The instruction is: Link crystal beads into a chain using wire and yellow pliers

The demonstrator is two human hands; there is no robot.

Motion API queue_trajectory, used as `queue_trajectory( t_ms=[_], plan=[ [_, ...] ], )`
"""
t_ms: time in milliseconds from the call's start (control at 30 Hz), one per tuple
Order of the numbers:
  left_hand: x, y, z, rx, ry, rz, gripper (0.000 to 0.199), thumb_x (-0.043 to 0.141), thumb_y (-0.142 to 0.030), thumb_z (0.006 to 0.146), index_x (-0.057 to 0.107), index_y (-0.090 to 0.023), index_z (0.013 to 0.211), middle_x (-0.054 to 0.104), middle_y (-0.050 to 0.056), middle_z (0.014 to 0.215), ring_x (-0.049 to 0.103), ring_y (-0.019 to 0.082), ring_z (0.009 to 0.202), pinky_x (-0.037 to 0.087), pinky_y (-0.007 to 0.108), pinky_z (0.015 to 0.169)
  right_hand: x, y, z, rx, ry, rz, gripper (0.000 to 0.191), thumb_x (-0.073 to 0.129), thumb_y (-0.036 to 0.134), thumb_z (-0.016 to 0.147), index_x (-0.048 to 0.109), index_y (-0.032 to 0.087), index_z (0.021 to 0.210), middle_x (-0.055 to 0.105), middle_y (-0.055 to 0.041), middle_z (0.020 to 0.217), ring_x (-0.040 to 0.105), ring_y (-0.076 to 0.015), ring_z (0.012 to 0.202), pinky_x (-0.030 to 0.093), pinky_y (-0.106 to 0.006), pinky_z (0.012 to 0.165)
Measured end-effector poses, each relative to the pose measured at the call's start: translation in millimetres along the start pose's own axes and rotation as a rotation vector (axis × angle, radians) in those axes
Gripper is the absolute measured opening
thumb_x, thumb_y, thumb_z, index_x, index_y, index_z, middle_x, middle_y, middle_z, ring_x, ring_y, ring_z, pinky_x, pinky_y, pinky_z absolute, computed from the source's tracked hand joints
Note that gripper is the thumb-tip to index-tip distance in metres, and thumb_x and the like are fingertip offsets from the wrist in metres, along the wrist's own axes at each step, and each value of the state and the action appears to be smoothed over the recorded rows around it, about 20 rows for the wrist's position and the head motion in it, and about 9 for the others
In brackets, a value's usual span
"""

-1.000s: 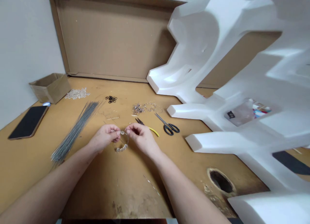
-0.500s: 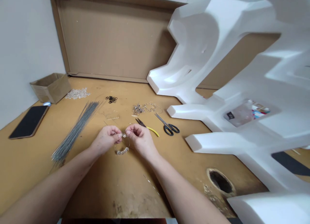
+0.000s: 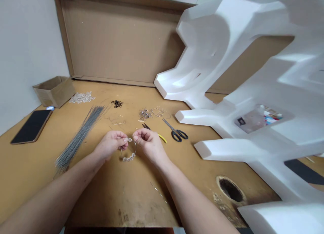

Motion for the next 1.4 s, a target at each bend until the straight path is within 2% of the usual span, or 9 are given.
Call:
queue_trajectory(
  t_ms=[367, 667, 967, 1233, 1400],
  plan=[
    [2.7, 0.1, -1.6, 0.014, -0.066, 0.015, 0.014, 0.064, -0.016, 0.049, 0.050, -0.014, 0.052, 0.054, -0.003, 0.041, 0.046, 0.006, 0.039, 0.037, 0.021, 0.048, 6.1, -3.7, -1.1, 0.180, 0.012, 0.347, 0.011, 0.064, 0.020, 0.051, 0.054, 0.016, 0.054, 0.047, 0.0058, 0.043, 0.035, -0.0047, 0.036, 0.028, -0.020, 0.039],
    [1.8, 4.0, 0.4, 0.056, -0.049, 0.018, 0.017, 0.065, -0.021, 0.048, 0.049, -0.015, 0.052, 0.054, -0.003, 0.041, 0.046, 0.007, 0.039, 0.036, 0.022, 0.046, 4.7, -5.8, 1.5, 0.327, 0.067, 0.503, 0.016, 0.070, 0.018, 0.046, 0.057, 0.015, 0.053, 0.052, 0.0038, 0.042, 0.038, -0.0048, 0.035, 0.027, -0.019, 0.036],
    [2.2, 3.7, -0.1, 0.055, -0.028, 0.040, 0.018, 0.066, -0.021, 0.049, 0.049, -0.015, 0.054, 0.055, -0.002, 0.043, 0.048, 0.008, 0.041, 0.038, 0.022, 0.049, 5.9, -3.5, 0.1, 0.315, 0.066, 0.492, 0.018, 0.071, 0.021, 0.049, 0.055, 0.014, 0.051, 0.050, 0.0038, 0.041, 0.037, -0.0045, 0.035, 0.024, -0.019, 0.036],
    [1.6, 4.5, 0.5, 0.048, -0.063, 0.026, 0.018, 0.067, -0.022, 0.049, 0.051, -0.015, 0.053, 0.055, -0.003, 0.042, 0.048, 0.007, 0.041, 0.039, 0.023, 0.049, 2.8, -0.9, 0.1, 0.274, 0.101, 0.449, 0.013, 0.068, 0.021, 0.052, 0.057, 0.014, 0.056, 0.052, 0.0031, 0.046, 0.040, -0.0053, 0.040, 0.030, -0.019, 0.039],
    [1.6, 1.5, -0.3, 0.031, -0.074, 0.014, 0.015, 0.066, -0.018, 0.051, 0.051, -0.014, 0.053, 0.056, -0.002, 0.042, 0.049, 0.007, 0.041, 0.039, 0.022, 0.049, 2.7, 0.7, -1.3, 0.240, 0.064, 0.426, 0.014, 0.068, 0.014, 0.047, 0.058, 0.015, 0.057, 0.051, 0.0046, 0.047, 0.040, -0.0052, 0.043, 0.030, -0.019, 0.040]
  ],
)
Point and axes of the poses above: each hand's wrist, its own z-axis towards the middle knuckle, its own x-axis out of the palm, y = z × x, the point moved 1 cm from there along z, towards the middle knuckle
